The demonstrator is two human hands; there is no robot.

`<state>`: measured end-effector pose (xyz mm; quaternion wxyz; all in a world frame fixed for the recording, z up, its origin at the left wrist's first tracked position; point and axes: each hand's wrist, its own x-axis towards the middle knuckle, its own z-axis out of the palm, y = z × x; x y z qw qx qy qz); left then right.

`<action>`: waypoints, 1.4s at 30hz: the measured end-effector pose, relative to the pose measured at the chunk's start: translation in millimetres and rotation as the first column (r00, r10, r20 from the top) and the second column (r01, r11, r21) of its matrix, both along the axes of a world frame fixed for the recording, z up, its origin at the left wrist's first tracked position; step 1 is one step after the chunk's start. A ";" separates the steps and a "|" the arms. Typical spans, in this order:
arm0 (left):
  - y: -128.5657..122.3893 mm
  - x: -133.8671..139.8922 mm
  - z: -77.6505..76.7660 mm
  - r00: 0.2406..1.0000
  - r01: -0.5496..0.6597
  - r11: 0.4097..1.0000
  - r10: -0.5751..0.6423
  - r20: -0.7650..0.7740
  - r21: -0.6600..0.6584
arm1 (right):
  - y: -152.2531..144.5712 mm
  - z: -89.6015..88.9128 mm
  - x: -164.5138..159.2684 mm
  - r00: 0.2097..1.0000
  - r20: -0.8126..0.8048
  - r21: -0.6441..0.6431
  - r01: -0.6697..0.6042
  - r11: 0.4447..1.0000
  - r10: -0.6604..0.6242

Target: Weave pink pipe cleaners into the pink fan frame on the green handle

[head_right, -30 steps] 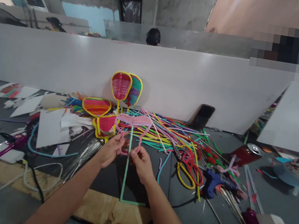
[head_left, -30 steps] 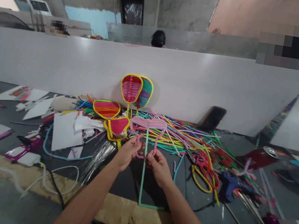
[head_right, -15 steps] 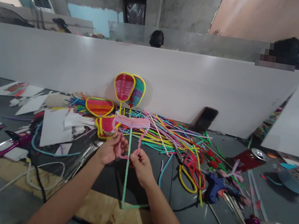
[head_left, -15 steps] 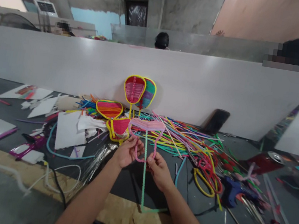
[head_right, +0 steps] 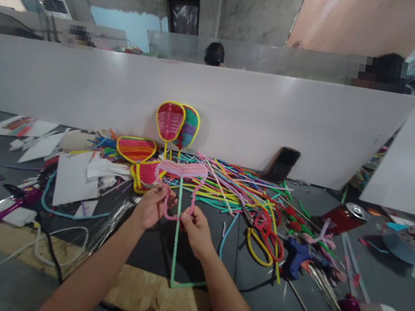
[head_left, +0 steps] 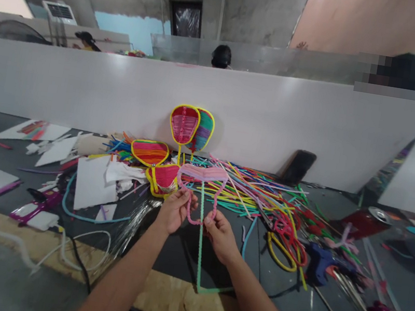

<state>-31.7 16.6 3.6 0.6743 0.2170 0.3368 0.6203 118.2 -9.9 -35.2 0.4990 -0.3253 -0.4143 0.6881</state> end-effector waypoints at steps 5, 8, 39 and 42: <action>-0.1 2.3 4.7 0.998 -0.028 0.999 0.030 -0.046 0.046 | -0.8 0.0 -1.1 0.999 -0.044 -0.018 -0.008 1.000 0.008; -1.2 2.5 7.7 0.999 -0.017 0.998 0.019 -0.036 0.062 | -2.1 2.4 -2.1 0.993 -0.118 -0.076 -0.031 0.997 0.022; -27.5 -8.0 0.6 0.901 0.274 0.960 -0.277 -0.333 -0.056 | -1.0 3.0 -1.8 0.999 0.043 0.026 0.020 0.999 -0.022; -42.9 -10.9 -2.7 0.862 0.301 0.950 -0.307 -0.404 -0.080 | -3.4 7.1 -3.7 0.993 0.120 0.039 -0.001 0.999 -0.003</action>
